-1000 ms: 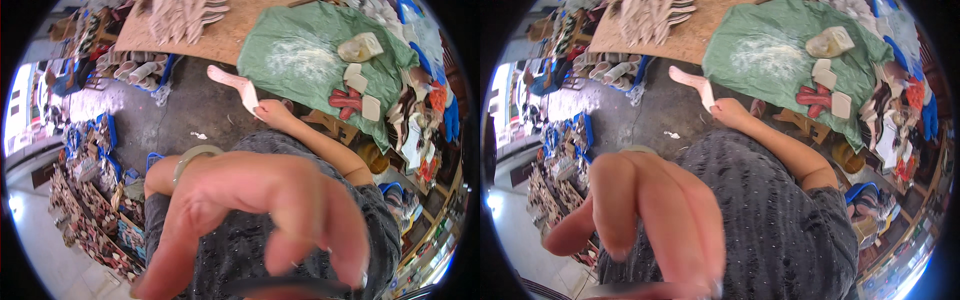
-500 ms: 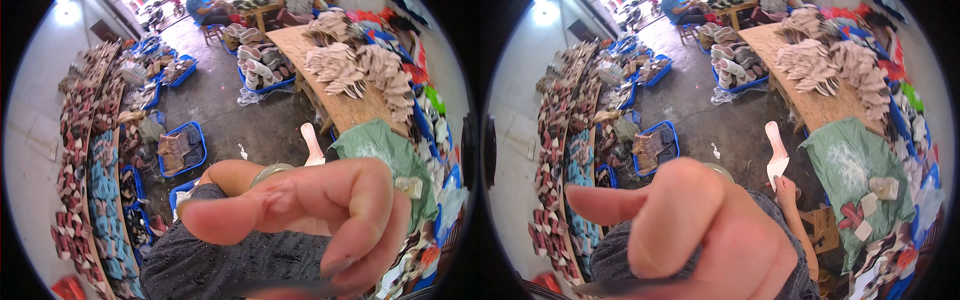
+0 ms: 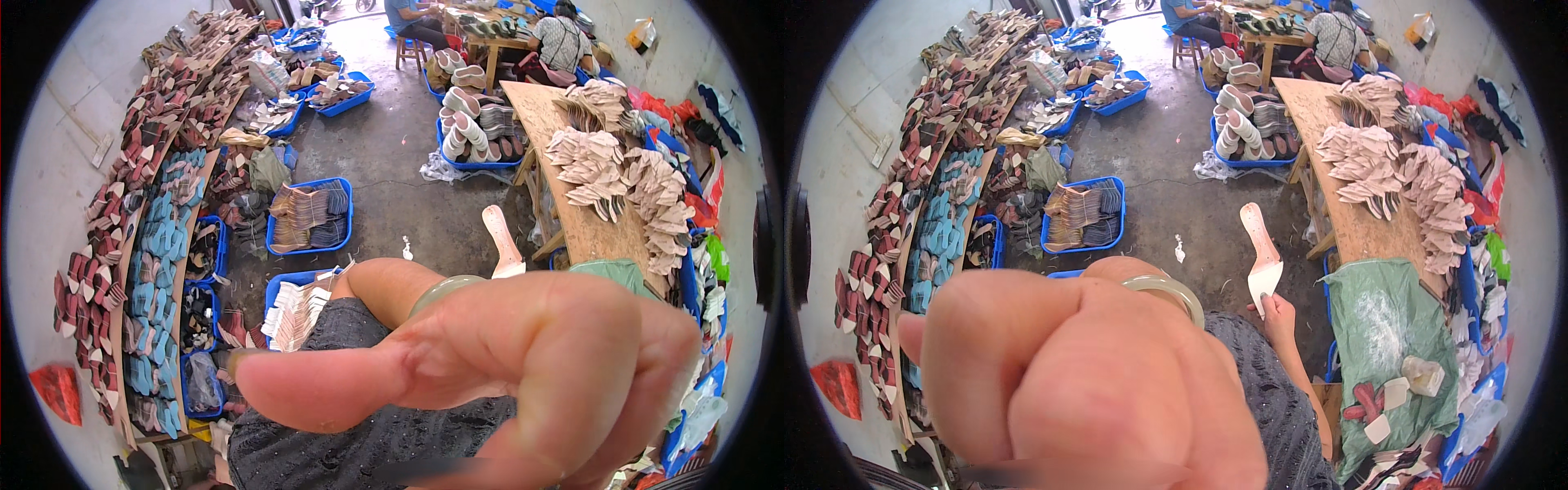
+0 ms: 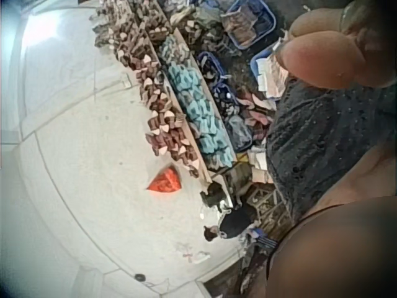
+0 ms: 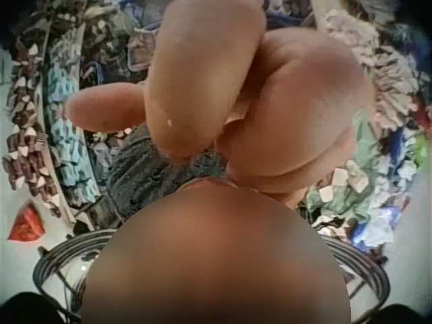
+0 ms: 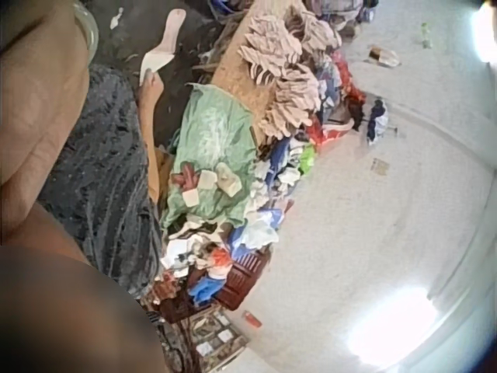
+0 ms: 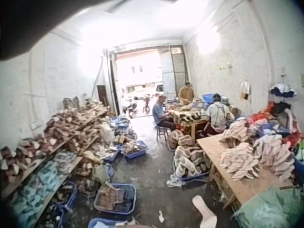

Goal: Applying glue to shoe components and assembling decorative ribbons for footwear production.

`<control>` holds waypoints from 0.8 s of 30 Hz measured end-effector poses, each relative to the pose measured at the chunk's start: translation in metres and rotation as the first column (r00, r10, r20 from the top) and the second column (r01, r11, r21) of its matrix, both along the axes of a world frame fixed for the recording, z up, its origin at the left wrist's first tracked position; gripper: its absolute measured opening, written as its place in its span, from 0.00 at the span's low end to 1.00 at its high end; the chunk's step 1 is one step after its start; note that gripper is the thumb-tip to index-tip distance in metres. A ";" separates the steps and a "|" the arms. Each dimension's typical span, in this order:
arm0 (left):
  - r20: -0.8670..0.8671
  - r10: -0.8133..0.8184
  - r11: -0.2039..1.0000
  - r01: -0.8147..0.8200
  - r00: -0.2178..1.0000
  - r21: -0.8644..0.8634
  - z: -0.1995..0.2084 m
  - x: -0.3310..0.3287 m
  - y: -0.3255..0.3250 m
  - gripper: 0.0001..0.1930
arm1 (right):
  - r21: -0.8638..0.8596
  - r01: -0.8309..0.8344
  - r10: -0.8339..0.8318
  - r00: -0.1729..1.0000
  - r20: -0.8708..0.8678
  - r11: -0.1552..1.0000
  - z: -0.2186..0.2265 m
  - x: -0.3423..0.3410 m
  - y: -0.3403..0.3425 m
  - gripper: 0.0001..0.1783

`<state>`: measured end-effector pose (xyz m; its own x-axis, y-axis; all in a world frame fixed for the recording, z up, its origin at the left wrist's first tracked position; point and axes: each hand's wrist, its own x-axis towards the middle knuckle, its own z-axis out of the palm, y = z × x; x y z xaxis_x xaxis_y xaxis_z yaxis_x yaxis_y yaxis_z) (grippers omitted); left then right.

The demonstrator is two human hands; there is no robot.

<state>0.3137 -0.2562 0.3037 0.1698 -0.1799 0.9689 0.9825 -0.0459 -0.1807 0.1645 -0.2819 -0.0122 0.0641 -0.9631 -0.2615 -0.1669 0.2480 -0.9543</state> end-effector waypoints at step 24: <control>0.057 0.351 0.936 -0.348 0.935 -0.052 0.032 0.032 0.019 0.08 | 0.043 0.071 -0.075 0.994 0.085 0.997 -0.008 -0.062 0.009 0.18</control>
